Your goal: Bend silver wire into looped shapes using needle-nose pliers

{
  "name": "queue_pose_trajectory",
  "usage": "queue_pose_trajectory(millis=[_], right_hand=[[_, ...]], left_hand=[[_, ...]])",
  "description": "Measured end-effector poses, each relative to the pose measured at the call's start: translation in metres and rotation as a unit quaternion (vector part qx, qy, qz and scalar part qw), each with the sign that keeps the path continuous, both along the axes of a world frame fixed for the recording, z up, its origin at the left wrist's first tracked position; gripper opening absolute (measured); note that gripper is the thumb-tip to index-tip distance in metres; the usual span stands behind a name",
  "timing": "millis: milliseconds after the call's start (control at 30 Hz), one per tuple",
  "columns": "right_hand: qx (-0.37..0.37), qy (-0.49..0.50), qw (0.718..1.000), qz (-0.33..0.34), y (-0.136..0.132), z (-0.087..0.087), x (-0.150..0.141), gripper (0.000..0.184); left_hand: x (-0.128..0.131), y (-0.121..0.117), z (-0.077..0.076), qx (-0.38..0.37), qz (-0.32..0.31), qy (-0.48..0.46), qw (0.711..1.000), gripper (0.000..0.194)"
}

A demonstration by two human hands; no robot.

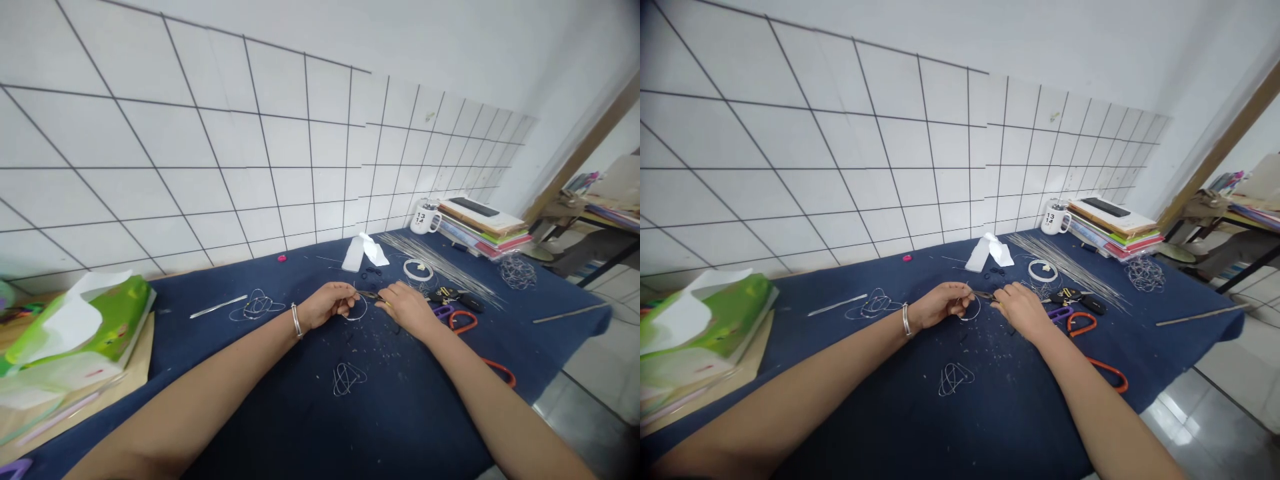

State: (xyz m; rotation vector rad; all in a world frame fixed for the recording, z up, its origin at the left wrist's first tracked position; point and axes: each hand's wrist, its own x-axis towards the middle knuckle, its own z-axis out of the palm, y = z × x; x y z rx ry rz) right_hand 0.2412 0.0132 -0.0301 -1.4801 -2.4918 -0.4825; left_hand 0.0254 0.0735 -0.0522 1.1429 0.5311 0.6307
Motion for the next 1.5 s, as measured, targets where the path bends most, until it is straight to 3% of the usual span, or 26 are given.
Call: queue_pose_trajectory(millis=[533, 1500], right_hand=[[0.014, 0.016, 1.000, 0.007, 0.005, -0.007, 0.004, 0.023], [0.070, -0.054, 0.996, -0.024, -0.008, 0.019, -0.012, 0.022]], left_hand=[[0.000, 0.001, -0.004, 0.008, 0.015, -0.011, 1.000, 0.016], [0.009, -0.006, -0.006, 0.040, 0.086, -0.017, 0.995, 0.020]])
